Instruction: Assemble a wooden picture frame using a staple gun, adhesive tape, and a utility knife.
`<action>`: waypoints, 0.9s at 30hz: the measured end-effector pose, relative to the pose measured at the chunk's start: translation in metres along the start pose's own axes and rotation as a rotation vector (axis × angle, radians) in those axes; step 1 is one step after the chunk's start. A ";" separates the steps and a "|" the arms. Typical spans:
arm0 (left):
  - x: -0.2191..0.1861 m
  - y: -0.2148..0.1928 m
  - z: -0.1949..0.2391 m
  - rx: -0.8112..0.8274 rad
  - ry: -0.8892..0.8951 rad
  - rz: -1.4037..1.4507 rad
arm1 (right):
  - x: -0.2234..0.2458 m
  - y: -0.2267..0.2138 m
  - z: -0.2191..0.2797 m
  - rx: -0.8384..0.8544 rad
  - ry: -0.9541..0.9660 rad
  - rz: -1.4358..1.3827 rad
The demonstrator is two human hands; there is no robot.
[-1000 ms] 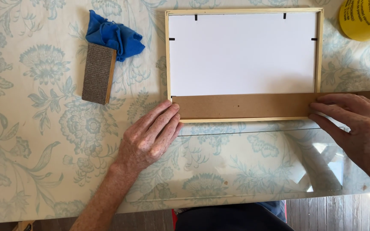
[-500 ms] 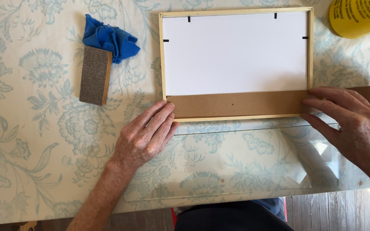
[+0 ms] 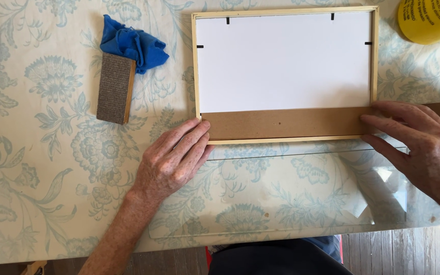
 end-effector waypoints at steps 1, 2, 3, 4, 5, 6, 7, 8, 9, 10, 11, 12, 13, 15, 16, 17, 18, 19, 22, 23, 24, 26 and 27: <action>0.000 0.000 0.000 0.000 0.000 0.000 | 0.000 0.000 -0.001 0.000 0.000 0.000; 0.000 0.000 0.001 0.003 0.006 -0.008 | 0.000 0.000 -0.001 -0.002 -0.007 -0.012; 0.000 0.000 0.001 0.006 0.011 -0.016 | 0.000 0.000 -0.001 -0.003 -0.014 -0.024; 0.000 0.000 0.001 0.008 0.010 -0.015 | -0.001 0.001 0.000 -0.002 -0.014 -0.025; 0.000 0.000 0.000 0.011 0.021 -0.030 | -0.001 0.001 0.000 -0.001 -0.001 -0.019; 0.000 -0.001 0.000 0.014 0.033 -0.046 | -0.002 0.002 0.001 -0.002 0.011 -0.013; 0.000 -0.001 0.000 0.014 0.033 -0.047 | -0.002 0.002 0.000 -0.002 0.011 -0.014; 0.001 -0.002 0.000 0.008 0.032 -0.041 | -0.001 0.001 0.000 -0.005 0.009 -0.022; 0.001 -0.002 -0.001 0.002 0.031 -0.036 | -0.001 0.001 0.000 -0.008 0.008 -0.030; 0.001 -0.003 -0.001 0.001 0.035 -0.033 | -0.001 0.001 0.001 -0.009 0.012 -0.027; 0.000 -0.004 -0.002 0.001 0.037 -0.029 | -0.001 0.002 0.002 0.005 0.023 0.001; 0.000 -0.004 -0.004 -0.001 0.040 -0.022 | -0.002 0.001 0.004 0.020 0.037 0.033; -0.001 -0.011 -0.004 -0.005 0.044 -0.017 | 0.004 -0.003 -0.004 0.020 0.044 0.038; -0.002 -0.012 -0.013 0.021 0.032 -0.013 | 0.013 -0.017 -0.011 0.094 0.015 -0.036; -0.004 -0.014 -0.014 -0.001 0.052 0.018 | 0.013 -0.023 -0.010 0.096 0.048 -0.008; -0.004 -0.012 -0.015 0.030 0.043 0.024 | 0.010 -0.028 -0.010 0.078 0.126 -0.010; -0.003 -0.011 -0.014 0.063 0.033 0.032 | 0.007 -0.033 -0.009 0.059 0.202 -0.011; -0.006 -0.009 -0.019 0.042 0.052 0.063 | 0.004 -0.036 -0.005 0.061 0.233 0.017; -0.008 -0.012 -0.023 0.032 0.050 0.076 | -0.001 -0.026 -0.003 0.129 0.199 -0.074; -0.007 -0.009 -0.020 0.039 0.045 0.059 | 0.000 -0.021 -0.002 0.150 0.179 -0.070; -0.006 -0.008 -0.017 0.048 0.034 0.037 | 0.000 -0.014 -0.003 0.172 0.150 -0.069; -0.006 -0.005 -0.015 0.063 0.028 0.030 | 0.003 -0.016 -0.004 0.126 0.130 -0.061; -0.005 -0.005 -0.012 0.081 0.017 0.017 | 0.007 -0.017 -0.005 0.081 0.104 -0.058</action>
Point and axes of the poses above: each hand's wrist, its own z-axis away from the middle knuckle, its own y-axis out of the palm, x = y × z, the point moved 5 cm from there along -z, towards the middle knuckle, and after that the axes turned 3 degrees about -z, right-handed, at the moved point
